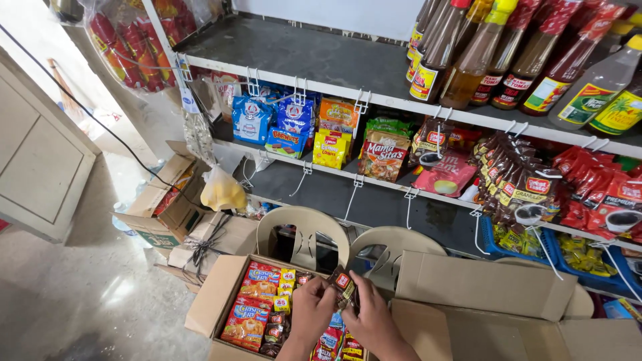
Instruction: Restocking and organizing various food packets and products onto grocery store shelves from a cardboard box.
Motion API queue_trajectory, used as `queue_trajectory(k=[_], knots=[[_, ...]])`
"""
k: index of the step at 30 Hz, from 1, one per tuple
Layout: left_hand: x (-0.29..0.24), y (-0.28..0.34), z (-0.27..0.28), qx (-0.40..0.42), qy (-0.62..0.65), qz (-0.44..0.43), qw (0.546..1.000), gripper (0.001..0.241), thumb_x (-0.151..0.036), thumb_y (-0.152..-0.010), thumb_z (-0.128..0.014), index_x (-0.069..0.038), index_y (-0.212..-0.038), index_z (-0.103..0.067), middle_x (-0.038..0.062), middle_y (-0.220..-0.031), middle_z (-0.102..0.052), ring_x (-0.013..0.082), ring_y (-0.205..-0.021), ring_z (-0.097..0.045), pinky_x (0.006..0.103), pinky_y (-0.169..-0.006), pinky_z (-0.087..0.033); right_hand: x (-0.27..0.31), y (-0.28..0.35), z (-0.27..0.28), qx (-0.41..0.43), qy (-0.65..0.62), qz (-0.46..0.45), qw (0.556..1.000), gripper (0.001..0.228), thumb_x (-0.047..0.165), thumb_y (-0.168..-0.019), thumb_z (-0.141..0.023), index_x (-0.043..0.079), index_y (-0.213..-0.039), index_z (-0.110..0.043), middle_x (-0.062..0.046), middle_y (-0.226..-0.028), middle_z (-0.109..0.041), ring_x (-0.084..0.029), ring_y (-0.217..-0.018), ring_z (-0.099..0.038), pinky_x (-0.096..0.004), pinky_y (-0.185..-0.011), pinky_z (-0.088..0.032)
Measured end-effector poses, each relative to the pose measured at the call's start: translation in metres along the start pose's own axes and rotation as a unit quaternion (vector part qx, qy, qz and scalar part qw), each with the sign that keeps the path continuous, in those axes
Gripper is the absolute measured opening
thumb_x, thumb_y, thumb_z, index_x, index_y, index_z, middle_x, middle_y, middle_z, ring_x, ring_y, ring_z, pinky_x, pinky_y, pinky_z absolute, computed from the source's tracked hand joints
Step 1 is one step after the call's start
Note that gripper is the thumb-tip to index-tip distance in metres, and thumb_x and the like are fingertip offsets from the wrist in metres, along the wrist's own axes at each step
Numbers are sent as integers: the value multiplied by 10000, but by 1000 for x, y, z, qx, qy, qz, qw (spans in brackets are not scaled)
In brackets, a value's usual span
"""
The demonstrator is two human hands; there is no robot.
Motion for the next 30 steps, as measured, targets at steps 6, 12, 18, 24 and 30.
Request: queue_trajectory(k=[6,12,18,24,30], knots=[[14,7,-8,-17,-72,-83,994,126,-43,-812,-693,29,-713,-662,63,-547,-643,94,-479,-588,278,-474,-464,-30,2,-12,18,2,14,1000,668,4,-745,-604,1,-1395,-447,-253,-1314,-578,-442,-1224,-557,-463,-1057,-432],[4,-4,9,26,-42,-115,992,120,-65,-905,-667,3,-808,-650,47,-651,-655,91,-575,-582,285,-536,-475,-36,7,-4,93,-260,-222,935,616,63,-789,-754,42,-1348,-496,-169,-1165,-649,-243,-1088,-622,-381,-969,-518],[-23,-19,7,137,-7,-156,978,107,-61,-991,-613,6,-909,-599,31,-750,-630,83,-681,-588,259,-613,-504,-29,5,24,65,-438,-126,888,515,120,-942,-665,-21,-1398,-471,-102,-1259,-632,-175,-1190,-608,-344,-1043,-476],[-106,-23,-27,93,150,-103,979,208,-80,-943,-648,-57,-1141,-590,44,-964,-643,94,-776,-643,242,-680,-538,0,-24,62,-89,-340,-17,936,599,50,-901,-691,-2,-1425,-406,-143,-1293,-624,-200,-1183,-614,-352,-1008,-487],[-163,-30,-62,148,81,-219,961,236,-91,-930,-720,-25,-1132,-618,61,-1068,-654,133,-910,-709,269,-713,-597,53,-60,122,-210,-302,49,929,716,66,-909,-688,60,-1507,-294,-163,-1237,-646,-202,-1091,-667,-353,-922,-565]])
Point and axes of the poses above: each hand's wrist, its own y-axis away from the middle knuckle, its own z-axis out of the back of the hand, x = y × z, the point moved 1 cm from there along -y, towards the middle knuckle
